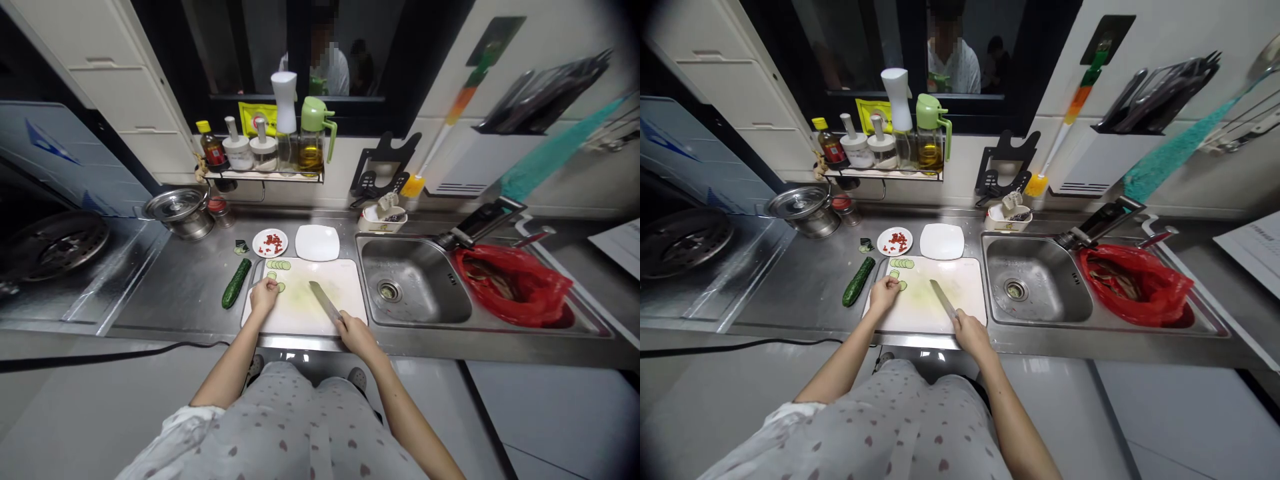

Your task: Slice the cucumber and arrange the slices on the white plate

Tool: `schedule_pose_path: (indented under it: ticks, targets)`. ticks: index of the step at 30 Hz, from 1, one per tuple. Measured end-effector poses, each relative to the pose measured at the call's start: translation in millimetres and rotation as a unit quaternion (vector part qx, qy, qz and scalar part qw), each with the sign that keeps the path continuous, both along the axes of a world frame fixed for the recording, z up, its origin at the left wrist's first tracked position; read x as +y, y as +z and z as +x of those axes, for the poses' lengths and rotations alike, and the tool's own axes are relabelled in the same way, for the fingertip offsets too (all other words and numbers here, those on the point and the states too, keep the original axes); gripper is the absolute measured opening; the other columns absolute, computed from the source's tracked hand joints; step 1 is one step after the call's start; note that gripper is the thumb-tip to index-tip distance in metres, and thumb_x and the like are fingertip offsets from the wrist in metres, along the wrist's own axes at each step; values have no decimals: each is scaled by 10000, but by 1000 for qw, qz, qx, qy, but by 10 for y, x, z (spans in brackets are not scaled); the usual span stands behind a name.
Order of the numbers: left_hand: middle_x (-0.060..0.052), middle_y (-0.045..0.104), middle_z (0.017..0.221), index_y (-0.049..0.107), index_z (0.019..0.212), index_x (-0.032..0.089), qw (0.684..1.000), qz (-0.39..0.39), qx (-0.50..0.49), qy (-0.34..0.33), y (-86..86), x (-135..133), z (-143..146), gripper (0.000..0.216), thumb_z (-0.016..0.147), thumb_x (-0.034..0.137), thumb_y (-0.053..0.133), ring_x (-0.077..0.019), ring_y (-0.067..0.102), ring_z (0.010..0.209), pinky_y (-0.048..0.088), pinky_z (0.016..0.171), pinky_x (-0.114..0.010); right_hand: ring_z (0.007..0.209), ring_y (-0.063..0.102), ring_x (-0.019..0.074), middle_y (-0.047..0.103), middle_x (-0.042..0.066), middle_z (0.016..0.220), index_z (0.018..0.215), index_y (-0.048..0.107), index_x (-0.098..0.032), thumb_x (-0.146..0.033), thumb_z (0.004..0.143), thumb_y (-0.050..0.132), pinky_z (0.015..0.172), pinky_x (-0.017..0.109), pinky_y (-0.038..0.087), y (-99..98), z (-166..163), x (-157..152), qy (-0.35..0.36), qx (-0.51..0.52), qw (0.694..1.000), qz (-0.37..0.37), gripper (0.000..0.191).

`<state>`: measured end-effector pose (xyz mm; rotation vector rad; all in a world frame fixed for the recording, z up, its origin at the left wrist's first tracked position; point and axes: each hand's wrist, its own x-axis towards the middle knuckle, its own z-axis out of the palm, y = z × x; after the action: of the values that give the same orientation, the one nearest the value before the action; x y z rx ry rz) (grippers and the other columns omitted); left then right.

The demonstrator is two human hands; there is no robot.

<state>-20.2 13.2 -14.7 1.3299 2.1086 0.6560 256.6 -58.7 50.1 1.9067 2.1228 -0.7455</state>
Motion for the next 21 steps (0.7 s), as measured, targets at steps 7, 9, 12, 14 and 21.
schedule_pose_path:
  ticks: [7,9,12,14,21]
  targets:
    - [4,726,868,683,928,236,999,-3,40,35,23,171,-198,179,780,307,612,-163,644,841,419,747,-250,906,630,189,694,87,992,1118,535,-206,-334,1008,320,646,246,283,20,17,-2,-14,9,1000,-3,273]
    - [1,729,873,688,944,239,997,-6,61,37,27,199,-216,190,781,292,603,-175,645,858,421,761,-260,906,629,193,694,88,983,1110,538,-206,-334,1005,330,640,248,277,15,21,-4,-16,14,1000,-4,266]
    - [-10,734,892,695,958,247,996,-12,83,26,15,227,-226,203,785,271,593,-193,648,881,426,776,-272,897,631,195,693,86,972,1101,540,-208,-329,1001,341,631,252,267,7,25,-9,-20,14,1000,-3,253]
    - [-20,735,899,700,964,247,996,-15,89,17,-1,237,-231,210,789,264,586,-200,650,883,430,768,-272,891,632,193,693,84,968,1098,540,-211,-325,1001,344,632,252,265,2,27,-10,-22,15,1000,-2,247]
    - [-32,727,935,707,1033,245,996,-10,91,1,-37,237,-249,272,793,252,579,-200,643,903,444,783,-266,907,636,200,693,92,978,1102,539,-207,-332,1002,342,641,254,271,-39,43,3,-22,10,1000,-3,254]
